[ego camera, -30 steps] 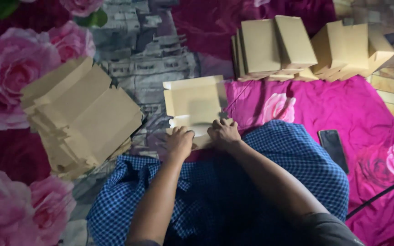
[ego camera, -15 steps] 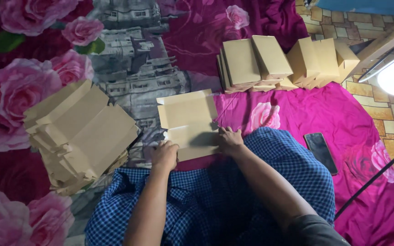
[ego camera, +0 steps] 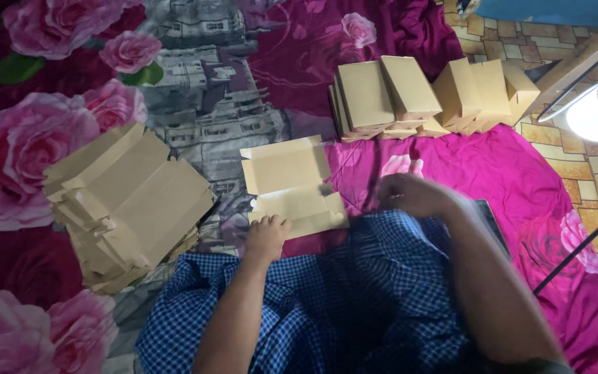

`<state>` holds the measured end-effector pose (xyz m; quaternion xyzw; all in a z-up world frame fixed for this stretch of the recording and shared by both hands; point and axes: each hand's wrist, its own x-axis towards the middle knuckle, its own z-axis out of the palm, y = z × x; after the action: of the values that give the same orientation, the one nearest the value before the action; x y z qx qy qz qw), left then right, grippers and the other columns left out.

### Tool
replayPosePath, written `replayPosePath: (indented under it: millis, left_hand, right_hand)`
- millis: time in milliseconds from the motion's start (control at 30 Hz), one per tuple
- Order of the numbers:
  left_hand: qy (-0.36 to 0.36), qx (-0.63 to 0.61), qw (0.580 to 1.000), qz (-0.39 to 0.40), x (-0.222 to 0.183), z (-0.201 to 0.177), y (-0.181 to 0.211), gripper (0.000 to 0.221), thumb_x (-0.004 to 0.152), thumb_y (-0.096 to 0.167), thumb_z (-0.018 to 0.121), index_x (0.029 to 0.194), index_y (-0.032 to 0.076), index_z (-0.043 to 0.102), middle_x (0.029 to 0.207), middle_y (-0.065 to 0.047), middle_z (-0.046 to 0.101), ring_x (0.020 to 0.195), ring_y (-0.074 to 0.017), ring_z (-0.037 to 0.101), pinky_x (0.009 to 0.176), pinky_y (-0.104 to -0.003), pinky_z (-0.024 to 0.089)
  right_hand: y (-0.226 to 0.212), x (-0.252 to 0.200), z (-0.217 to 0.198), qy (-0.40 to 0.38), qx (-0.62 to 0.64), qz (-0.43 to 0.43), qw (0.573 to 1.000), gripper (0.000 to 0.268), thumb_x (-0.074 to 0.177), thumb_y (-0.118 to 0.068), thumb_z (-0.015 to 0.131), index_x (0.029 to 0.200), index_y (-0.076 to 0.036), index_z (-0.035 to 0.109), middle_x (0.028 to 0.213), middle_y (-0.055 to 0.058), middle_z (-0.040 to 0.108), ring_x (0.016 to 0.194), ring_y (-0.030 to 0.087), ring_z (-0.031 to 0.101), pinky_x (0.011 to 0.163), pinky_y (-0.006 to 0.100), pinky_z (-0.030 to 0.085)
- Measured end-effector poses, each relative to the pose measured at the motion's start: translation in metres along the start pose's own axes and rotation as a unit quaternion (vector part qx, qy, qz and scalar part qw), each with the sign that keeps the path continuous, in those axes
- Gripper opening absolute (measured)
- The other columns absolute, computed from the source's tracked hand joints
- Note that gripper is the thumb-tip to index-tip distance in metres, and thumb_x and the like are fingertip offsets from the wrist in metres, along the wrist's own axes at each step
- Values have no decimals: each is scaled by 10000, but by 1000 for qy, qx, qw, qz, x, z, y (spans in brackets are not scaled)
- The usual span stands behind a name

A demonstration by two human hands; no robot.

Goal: Folding flat cardboard templates into small assembled boxes

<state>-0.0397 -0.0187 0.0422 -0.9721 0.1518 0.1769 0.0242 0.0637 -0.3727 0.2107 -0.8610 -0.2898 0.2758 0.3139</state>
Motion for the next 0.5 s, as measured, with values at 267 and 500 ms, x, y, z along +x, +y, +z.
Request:
replayPosePath:
  millis: [267,500]
  left_hand:
    - [42,16,998,-33,1,-19,15,431,772,117,767,1164,182,599,1116,-101,640,1009,-337,686,818,-518,566]
    - [40,9,998,-48,4,-6,14,474,756,146,800,1180,187,590,1127,-99,639,1012,-329,690,813,-522,565]
  right_hand:
    - [243,-124,49,144,-144,361,910,240,924,-324,588,961,-89,624,901,181,719,820,337,667,707,465,514]
    - [277,-147,98,218,-34,359,907,449,919,-320,627,1265,-43,558,1186,296,682,1080,450,673,858,503,507]
